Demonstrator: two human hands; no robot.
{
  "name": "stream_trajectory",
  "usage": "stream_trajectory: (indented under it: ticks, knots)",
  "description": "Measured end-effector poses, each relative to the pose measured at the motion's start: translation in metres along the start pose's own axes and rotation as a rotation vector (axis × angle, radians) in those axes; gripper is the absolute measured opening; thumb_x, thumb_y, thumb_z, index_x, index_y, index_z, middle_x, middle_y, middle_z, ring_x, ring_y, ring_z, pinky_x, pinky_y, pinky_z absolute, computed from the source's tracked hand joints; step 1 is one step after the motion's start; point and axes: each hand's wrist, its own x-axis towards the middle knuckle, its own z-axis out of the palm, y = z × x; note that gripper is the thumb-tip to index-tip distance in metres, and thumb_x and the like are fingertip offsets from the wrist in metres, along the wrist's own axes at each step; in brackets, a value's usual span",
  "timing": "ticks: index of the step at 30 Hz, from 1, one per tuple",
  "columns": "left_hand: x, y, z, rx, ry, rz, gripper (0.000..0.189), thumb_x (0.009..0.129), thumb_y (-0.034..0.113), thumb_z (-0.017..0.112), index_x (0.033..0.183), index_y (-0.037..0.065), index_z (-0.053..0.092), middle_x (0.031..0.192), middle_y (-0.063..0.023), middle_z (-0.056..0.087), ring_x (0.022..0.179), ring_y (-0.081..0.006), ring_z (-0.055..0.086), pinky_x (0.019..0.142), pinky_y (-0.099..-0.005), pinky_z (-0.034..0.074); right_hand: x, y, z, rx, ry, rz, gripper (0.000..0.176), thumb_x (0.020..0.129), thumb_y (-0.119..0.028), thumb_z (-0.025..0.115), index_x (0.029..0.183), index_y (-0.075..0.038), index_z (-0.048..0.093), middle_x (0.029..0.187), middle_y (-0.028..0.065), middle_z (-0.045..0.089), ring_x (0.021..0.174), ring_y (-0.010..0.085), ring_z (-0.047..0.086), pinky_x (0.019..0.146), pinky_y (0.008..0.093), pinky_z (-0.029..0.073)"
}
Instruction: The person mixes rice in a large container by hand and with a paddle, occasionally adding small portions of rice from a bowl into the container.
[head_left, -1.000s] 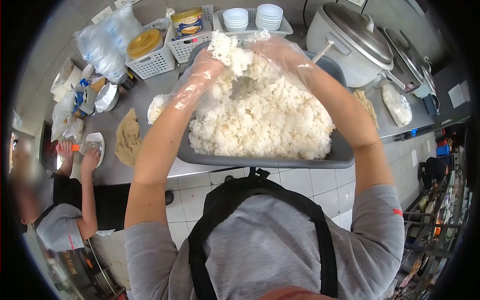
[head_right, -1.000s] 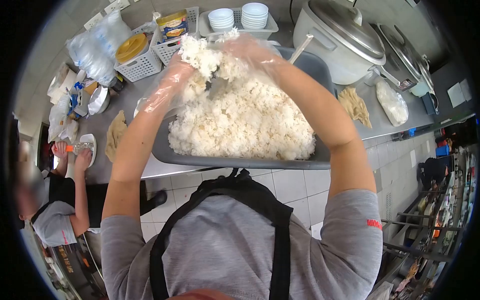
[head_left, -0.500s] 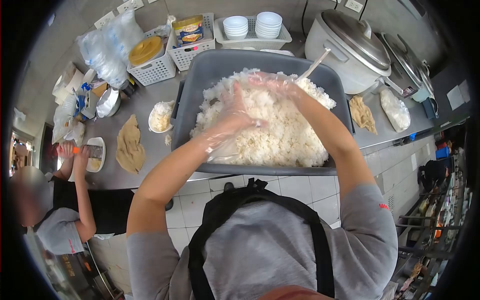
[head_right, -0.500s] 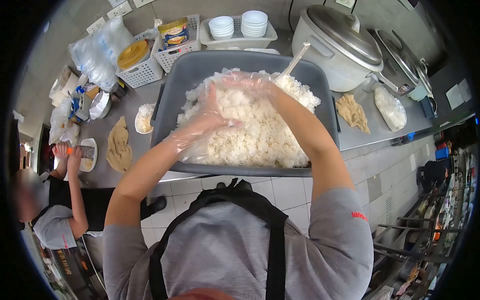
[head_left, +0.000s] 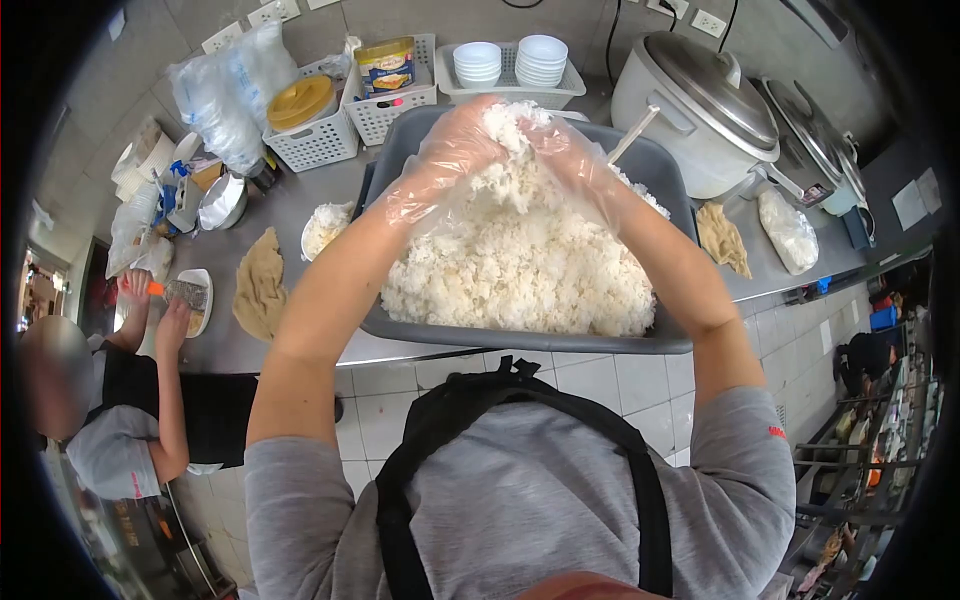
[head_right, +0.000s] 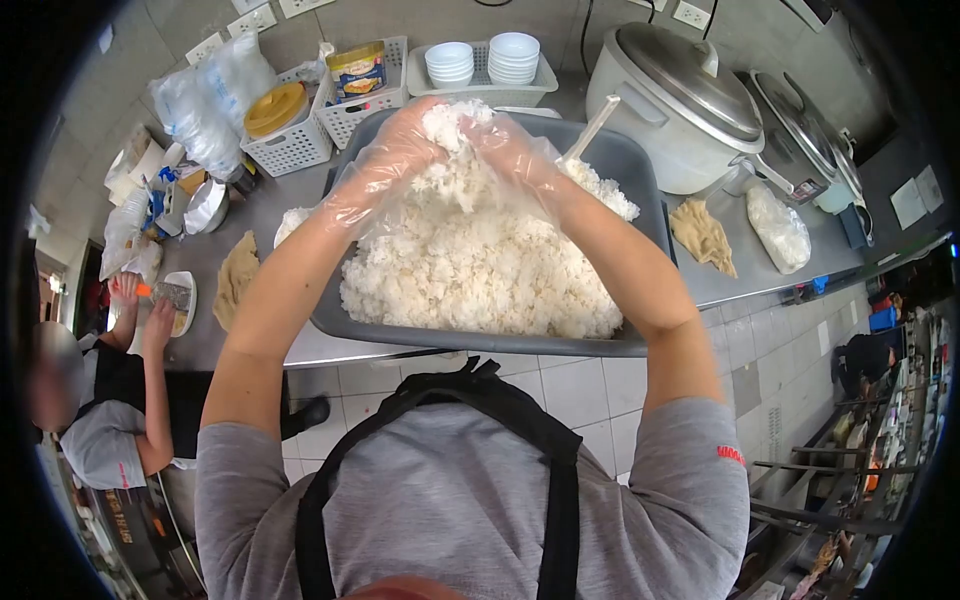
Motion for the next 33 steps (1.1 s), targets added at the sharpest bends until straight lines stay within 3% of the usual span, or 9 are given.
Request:
stream_trajectory:
  ticks: [4, 8, 11, 13, 15, 21, 23, 25, 33]
  knots:
    - [0.052, -0.104, 0.024, 0.135, 0.131, 0.252, 0.062, 0.062, 0.019, 0.078, 0.119, 0.005, 0.056, 0.102, -0.0159, 0.065, 0.095, -0.0285, 0.063, 0.085, -0.0341, 0.047, 0.002, -0.001, -0.027, -0.365, -0.126, -0.457, 0.048, 0.086, -0.042, 0.060, 0.114, -0.004, 0.055, 0.103, 0.0116, 0.063, 0.103, 0.0238, 0.057, 0.089, 0.0315, 0.044]
    - [0.047, -0.068, 0.008, 0.311, -0.109, -0.100, 0.055, 0.065, 0.023, 0.077, 0.114, 0.006, 0.058, 0.101, -0.0154, 0.065, 0.093, -0.0288, 0.063, 0.083, -0.0334, 0.048, 0.007, -0.022, -0.036, 0.179, -0.360, -0.029, 0.036, 0.081, -0.029, 0.064, 0.101, 0.001, 0.062, 0.094, 0.0119, 0.064, 0.092, 0.0279, 0.062, 0.081, 0.0348, 0.048]
    - [0.021, -0.061, 0.003, 0.330, -0.105, -0.078, 0.045, 0.070, 0.026, 0.075, 0.109, 0.006, 0.061, 0.100, -0.0151, 0.065, 0.096, -0.0276, 0.062, 0.085, -0.0329, 0.046, 0.002, -0.042, -0.044, -0.486, -0.227, -0.101, 0.030, 0.079, -0.023, 0.063, 0.096, 0.002, 0.065, 0.088, 0.0140, 0.063, 0.089, 0.0284, 0.064, 0.076, 0.0363, 0.050]
    - [0.007, -0.056, -0.014, 0.181, -0.298, -0.115, 0.035, 0.077, 0.027, 0.071, 0.105, 0.006, 0.063, 0.107, -0.0157, 0.062, 0.110, -0.0273, 0.054, 0.094, -0.0330, 0.041, 0.064, 0.031, -0.053, -2.253, -0.361, -0.797, 0.029, 0.079, -0.018, 0.057, 0.102, -0.001, 0.066, 0.086, 0.0152, 0.063, 0.087, 0.0277, 0.064, 0.075, 0.0390, 0.050]
    - [-0.005, -0.042, -0.026, 0.261, -0.439, -0.264, 0.031, 0.078, 0.027, 0.070, 0.101, 0.006, 0.064, 0.118, -0.0139, 0.059, 0.120, -0.0313, 0.045, 0.101, -0.0370, 0.036, 0.082, 0.069, -0.070, -1.534, -0.264, -0.334, 0.029, 0.074, -0.020, 0.061, 0.100, -0.006, 0.064, 0.076, 0.0114, 0.061, 0.084, 0.0260, 0.062, 0.071, 0.0434, 0.050]
    - [-0.093, -0.059, -0.037, 0.715, -0.510, 0.151, 0.016, 0.076, 0.021, 0.067, 0.083, 0.007, 0.065, 0.137, -0.0045, 0.049, 0.135, -0.0407, 0.027, 0.110, -0.0509, 0.021, 0.047, 0.166, -0.117, -1.567, 0.256, -1.006, 0.016, 0.080, -0.020, 0.054, 0.075, -0.008, 0.065, 0.076, 0.0119, 0.063, 0.077, 0.0282, 0.063, 0.069, 0.0414, 0.050]
    - [-0.119, -0.069, -0.043, 0.723, -0.428, 0.241, 0.015, 0.074, 0.020, 0.067, 0.081, 0.007, 0.063, 0.140, -0.0037, 0.046, 0.136, -0.0414, 0.025, 0.111, -0.0529, 0.017, -0.016, 0.037, -0.102, -2.011, -0.043, -0.276, 0.012, 0.080, -0.019, 0.054, 0.082, -0.012, 0.064, 0.075, 0.0077, 0.063, 0.073, 0.0260, 0.062, 0.065, 0.0372, 0.049]
    - [-0.133, -0.089, -0.049, 0.639, -0.300, 0.324, 0.015, 0.072, 0.019, 0.068, 0.080, 0.007, 0.062, 0.142, -0.0048, 0.043, 0.136, -0.0410, 0.025, 0.111, -0.0532, 0.016, -0.026, 0.027, -0.152, -1.616, -0.047, -0.591, 0.011, 0.079, -0.016, 0.055, 0.089, -0.013, 0.059, 0.079, 0.0070, 0.061, 0.074, 0.0263, 0.061, 0.067, 0.0379, 0.048]
    - [-0.139, -0.111, -0.041, 0.094, 0.015, 0.298, 0.059, 0.065, 0.031, 0.080, 0.117, 0.012, 0.058, 0.147, -0.0097, 0.034, 0.135, -0.0402, 0.029, 0.109, -0.0502, 0.025, -0.029, 0.069, -0.054, -1.048, -0.674, 0.079, 0.033, 0.095, -0.021, 0.036, 0.105, 0.000, 0.059, 0.085, 0.0184, 0.064, 0.078, 0.0280, 0.064, 0.076, 0.0413, 0.051]
